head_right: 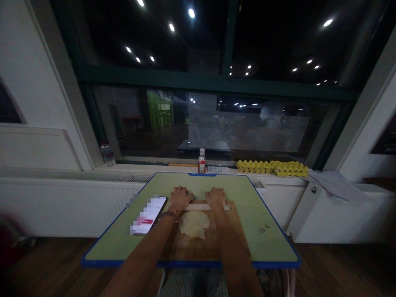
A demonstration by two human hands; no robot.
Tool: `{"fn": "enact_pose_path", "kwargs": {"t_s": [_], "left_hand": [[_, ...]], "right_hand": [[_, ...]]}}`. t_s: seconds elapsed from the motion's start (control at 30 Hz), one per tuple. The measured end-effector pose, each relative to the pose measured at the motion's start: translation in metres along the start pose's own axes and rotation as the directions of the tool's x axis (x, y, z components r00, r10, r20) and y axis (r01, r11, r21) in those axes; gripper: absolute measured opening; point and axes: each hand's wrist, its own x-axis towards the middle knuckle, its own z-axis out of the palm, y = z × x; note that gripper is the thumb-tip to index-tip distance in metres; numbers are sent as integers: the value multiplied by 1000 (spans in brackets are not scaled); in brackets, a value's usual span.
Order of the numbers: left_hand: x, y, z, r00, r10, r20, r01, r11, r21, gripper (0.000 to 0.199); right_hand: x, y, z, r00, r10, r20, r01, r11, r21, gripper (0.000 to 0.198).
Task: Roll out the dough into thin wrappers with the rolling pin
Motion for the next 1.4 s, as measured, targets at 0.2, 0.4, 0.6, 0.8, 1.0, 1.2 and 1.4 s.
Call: {"fn": "enact_pose_path", "kwargs": {"t_s": [0.2, 0.4, 0.6, 0.8, 1.0, 1.2, 1.4], "left_hand": [[1, 0, 1, 1000, 1, 6, -1, 1000, 0, 40], [1, 0, 1, 1000, -1, 10, 1, 1000, -5, 42], [1, 0, 0, 1000, 0, 19, 0, 1000, -24, 41], [2, 0, 1, 1000, -9, 10, 9, 999, -42, 44], [0, 1, -1, 1000, -14, 8, 15, 999, -35, 44], [-1, 1, -3, 1000, -12, 7, 13, 999, -42, 43], [-2, 3, -7, 1000, -14, 25, 15, 1000, -21, 43]], "right_hand": [[0, -1, 0, 1000, 4, 0, -4, 1000, 4, 40], [1, 0, 0, 1000, 9, 3, -9, 1000, 12, 39], [0, 0, 0, 1000, 6, 1, -6, 1000, 15, 39], [1, 0, 1, 1000, 9, 1, -9, 1000, 19, 39], [0, 0, 2, 1000, 4, -10, -4, 1000, 14, 40], [0, 0, 1, 1000, 2, -9, -1, 1000, 15, 39], [0, -1, 0, 1000, 0, -12, 0, 1000, 18, 40]]}}
